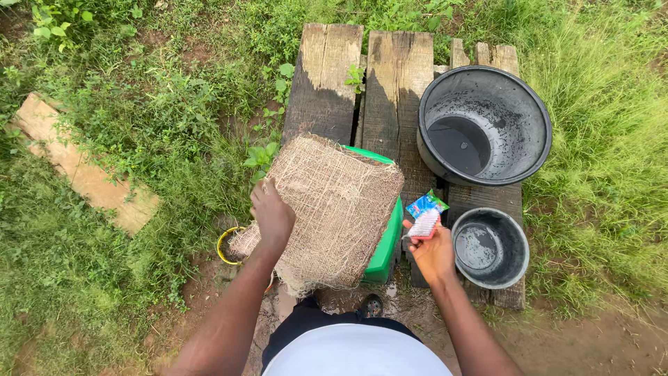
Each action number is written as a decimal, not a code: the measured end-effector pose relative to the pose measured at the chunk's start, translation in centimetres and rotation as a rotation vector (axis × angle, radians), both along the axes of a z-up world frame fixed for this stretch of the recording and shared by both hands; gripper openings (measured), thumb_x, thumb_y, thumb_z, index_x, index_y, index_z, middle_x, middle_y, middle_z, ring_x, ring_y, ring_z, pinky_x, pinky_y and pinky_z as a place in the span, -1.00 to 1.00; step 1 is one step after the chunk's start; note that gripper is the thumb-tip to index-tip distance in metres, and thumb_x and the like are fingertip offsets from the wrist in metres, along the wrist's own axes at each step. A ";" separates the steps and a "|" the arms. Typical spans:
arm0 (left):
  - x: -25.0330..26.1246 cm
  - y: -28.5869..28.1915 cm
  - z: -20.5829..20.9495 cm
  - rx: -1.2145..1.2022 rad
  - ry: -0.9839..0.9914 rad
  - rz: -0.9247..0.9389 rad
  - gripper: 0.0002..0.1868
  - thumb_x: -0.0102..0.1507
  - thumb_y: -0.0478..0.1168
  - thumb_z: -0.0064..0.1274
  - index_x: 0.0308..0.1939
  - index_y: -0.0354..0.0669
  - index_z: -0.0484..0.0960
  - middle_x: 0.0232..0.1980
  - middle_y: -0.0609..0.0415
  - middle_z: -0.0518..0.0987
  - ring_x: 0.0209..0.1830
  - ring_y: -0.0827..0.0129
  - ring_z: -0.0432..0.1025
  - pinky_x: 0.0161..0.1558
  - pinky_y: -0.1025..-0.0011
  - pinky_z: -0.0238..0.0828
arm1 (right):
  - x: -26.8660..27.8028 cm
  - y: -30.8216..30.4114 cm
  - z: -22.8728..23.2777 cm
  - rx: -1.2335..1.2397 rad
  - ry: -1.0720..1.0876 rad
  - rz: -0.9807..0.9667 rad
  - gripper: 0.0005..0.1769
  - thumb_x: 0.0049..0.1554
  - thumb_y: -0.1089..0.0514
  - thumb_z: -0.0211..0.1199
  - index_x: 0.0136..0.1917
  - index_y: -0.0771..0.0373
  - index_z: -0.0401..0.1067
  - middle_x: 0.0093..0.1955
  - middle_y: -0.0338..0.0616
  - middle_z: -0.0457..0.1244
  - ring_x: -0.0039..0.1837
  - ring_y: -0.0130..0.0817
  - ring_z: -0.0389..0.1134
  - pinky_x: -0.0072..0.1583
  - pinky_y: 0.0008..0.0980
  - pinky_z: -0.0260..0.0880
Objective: The person scrubs a small rug using a brush and soapy water, turning it over to scrub both the patterned and mesh-like sides while it rests on a green plastic stool outdoors.
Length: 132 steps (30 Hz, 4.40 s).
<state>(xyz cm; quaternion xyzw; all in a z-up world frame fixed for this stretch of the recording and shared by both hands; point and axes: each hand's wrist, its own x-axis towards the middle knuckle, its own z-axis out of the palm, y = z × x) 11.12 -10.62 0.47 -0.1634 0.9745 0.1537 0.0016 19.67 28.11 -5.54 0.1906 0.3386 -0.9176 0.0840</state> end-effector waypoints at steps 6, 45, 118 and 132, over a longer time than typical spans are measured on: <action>2.0 8.8 1.7 0.219 -0.080 -0.783 -0.26 0.20 -0.23 0.19 0.46 0.09 0.30 0.62 -0.06 0.07 0.62 -0.02 -0.02 0.36 0.05 0.23 | -0.6 -3.6 4.0 -0.076 0.052 0.049 -0.52 0.15 0.12 0.02 0.33 0.23 0.31 0.35 0.15 0.23 0.31 0.12 0.33 0.25 0.03 0.34; 0.9 6.5 0.0 -0.038 -0.503 -1.049 0.72 -0.29 0.40 0.49 0.65 -0.02 -0.35 0.66 -0.34 -0.49 0.67 -0.25 -0.49 0.58 -0.17 -0.42 | -4.3 -1.2 5.2 2.202 0.074 0.235 -0.44 0.35 0.12 0.08 0.56 0.17 0.07 0.21 0.23 0.15 0.16 0.04 0.25 0.18 -0.01 0.28; 0.4 9.0 0.9 -0.139 -0.572 -0.882 0.79 -0.31 0.42 0.53 0.61 -0.27 -0.38 0.69 -0.19 -0.42 0.69 -0.08 -0.44 0.58 -0.02 -0.37 | -13.8 -2.1 7.5 2.103 0.734 0.915 -0.36 0.26 -0.14 0.15 0.54 0.03 0.19 0.09 0.05 0.19 0.11 -0.05 0.19 0.16 -0.05 0.20; 6.2 -0.4 -0.4 0.450 0.120 -0.341 -0.50 0.22 -0.05 0.28 0.19 -0.07 0.54 0.30 -0.03 0.42 0.35 0.12 0.37 0.36 0.21 0.39 | 2.9 -10.6 1.6 1.368 -0.276 -0.019 -0.34 0.00 -0.14 0.44 0.20 0.34 0.41 0.05 0.07 0.39 0.05 -0.10 0.46 0.13 -0.16 0.43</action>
